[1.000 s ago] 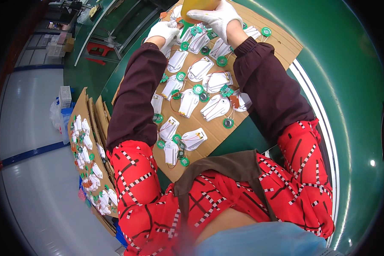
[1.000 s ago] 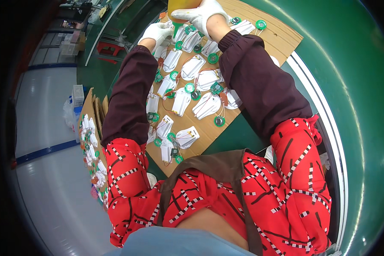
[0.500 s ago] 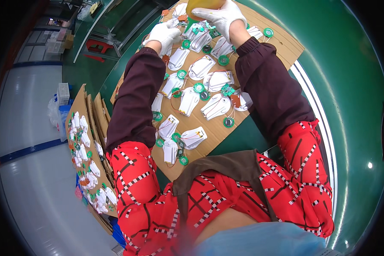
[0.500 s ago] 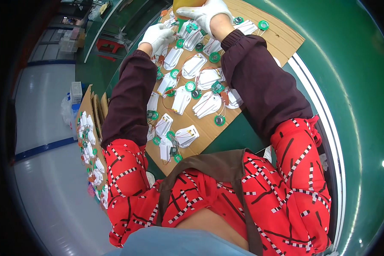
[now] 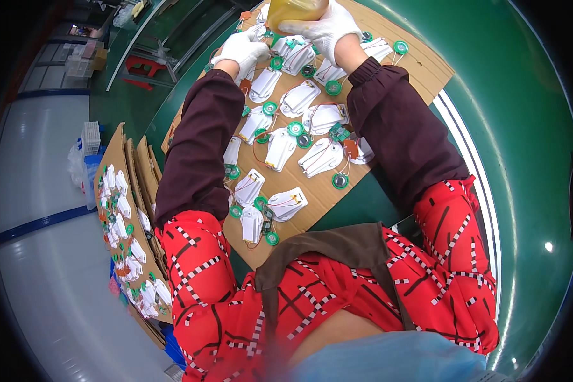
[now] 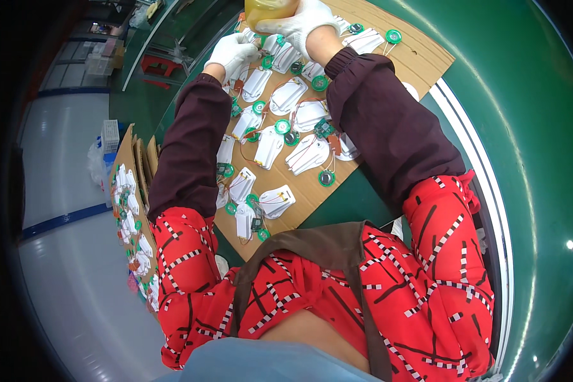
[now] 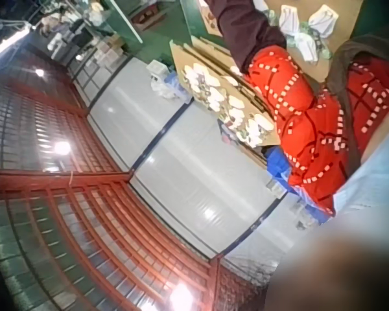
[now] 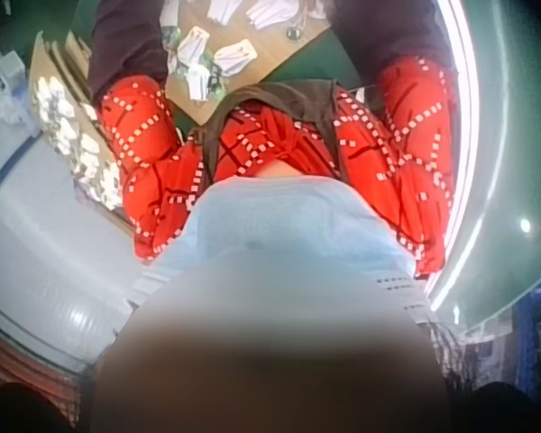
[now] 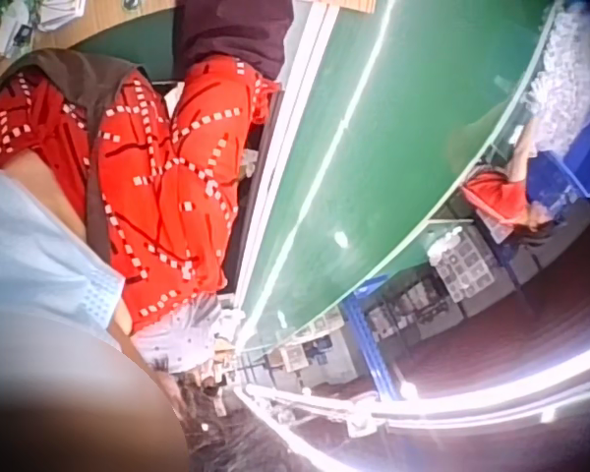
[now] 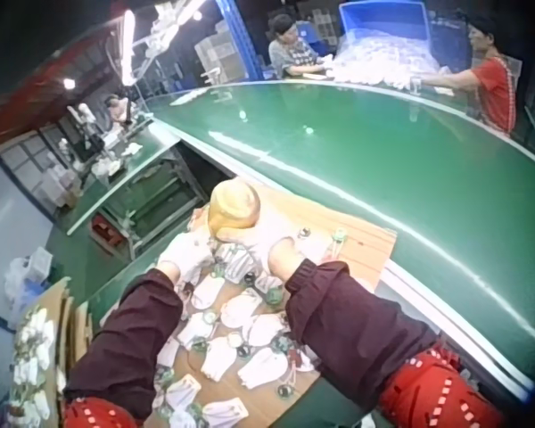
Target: The recorder applies liquid from a squeeze bottle to small plastic parts arranged on a tray.
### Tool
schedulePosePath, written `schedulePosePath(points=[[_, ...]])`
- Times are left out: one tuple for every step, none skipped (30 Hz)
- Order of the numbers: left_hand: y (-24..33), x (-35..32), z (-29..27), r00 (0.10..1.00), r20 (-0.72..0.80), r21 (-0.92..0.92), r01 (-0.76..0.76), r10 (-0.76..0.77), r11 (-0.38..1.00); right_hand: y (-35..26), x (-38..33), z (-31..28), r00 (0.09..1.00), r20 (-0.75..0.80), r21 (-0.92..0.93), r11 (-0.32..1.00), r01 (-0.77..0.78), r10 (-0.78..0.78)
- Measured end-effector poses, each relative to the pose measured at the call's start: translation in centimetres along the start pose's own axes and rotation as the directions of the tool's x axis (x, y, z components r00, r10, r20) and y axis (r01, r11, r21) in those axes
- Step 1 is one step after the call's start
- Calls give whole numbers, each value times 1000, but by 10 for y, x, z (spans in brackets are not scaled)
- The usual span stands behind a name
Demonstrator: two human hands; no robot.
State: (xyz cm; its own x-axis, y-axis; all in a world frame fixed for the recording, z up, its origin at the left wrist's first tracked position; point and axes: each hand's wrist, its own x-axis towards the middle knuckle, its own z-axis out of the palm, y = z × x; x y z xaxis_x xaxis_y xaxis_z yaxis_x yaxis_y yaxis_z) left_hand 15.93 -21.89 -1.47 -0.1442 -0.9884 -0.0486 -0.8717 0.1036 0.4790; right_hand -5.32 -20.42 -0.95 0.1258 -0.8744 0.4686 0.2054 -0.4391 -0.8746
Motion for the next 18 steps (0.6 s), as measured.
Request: schedulePosePath(points=[[2, 0, 2, 1000, 3, -8, 6, -6, 1000, 3, -2, -2, 1000, -4, -4, 1000, -1, 1], [2, -1, 1, 1000, 4, -14, 18, -18, 1000, -3, -4, 2, 999, -40, -27, 999, -19, 18], [0, -1, 1, 1000, 3, -13, 20, -20, 1000, -6, -6, 4, 996, -77, -50, 998, -37, 34], [-1, -1, 1, 1000, -4, 3, 10, -10, 1000, -3, -5, 4, 997, -76, -49, 998, -38, 34], [-3, -1, 1, 1000, -11, 20, -2, 2, 1000, -2, -3, 4, 999, -51, -25, 1000, -11, 10], [-4, 0, 2, 1000, -10, 20, -4, 4, 1000, 0, -2, 3, 1000, -26, -1, 1000, 15, -15], [-6, 1, 3, 1000, -6, 4, -14, 14, 1000, 2, -3, 1, 999, -28, -2, 1000, 15, -16], [-6, 1, 3, 1000, -2, -13, -22, 22, 1000, -1, -4, 3, 999, -47, -1, 1000, -18, 18], [-7, 1, 3, 1000, -1, -12, -22, 22, 1000, -3, -5, 4, 997, -65, 1, 999, -52, 51], [-7, 0, 3, 1000, 8, -15, -2, 2, 1000, 1, -4, 4, 996, -66, 1, 999, -52, 52], [-7, 1, 3, 1000, 18, -19, 15, -15, 1000, 5, -2, 4, 999, -44, -23, 999, -32, 31], [-7, 3, 4, 1000, 20, -19, 13, -12, 1000, 8, -1, 2, 1000, -22, -47, 999, -12, 11], [-7, 4, 4, 1000, 17, -7, 12, -12, 1000, 11, -1, 0, 1000, -25, -48, 999, -12, 11], [-8, 4, 4, 1000, 13, 6, 15, -15, 1000, 11, -1, 1, 1000, -3, -1, 1000, -17, 17], [-9, 3, 4, 1000, 13, 7, 16, -16, 1000, 11, -2, 2, 1000, 18, 46, 999, -24, 23], [-10, 3, 3, 1000, 1, 19, 2, -2, 1000, 10, -2, 3, 1000, 19, 48, 999, -24, 23], [-7, 2, 3, 1000, -9, 31, -13, 14, 999, 10, -2, 3, 1000, 3, 0, 1000, -27, 27], [-5, 1, 2, 1000, -8, 30, -14, 14, 999, 9, -2, 4, 999, -14, -48, 998, -31, 30]])
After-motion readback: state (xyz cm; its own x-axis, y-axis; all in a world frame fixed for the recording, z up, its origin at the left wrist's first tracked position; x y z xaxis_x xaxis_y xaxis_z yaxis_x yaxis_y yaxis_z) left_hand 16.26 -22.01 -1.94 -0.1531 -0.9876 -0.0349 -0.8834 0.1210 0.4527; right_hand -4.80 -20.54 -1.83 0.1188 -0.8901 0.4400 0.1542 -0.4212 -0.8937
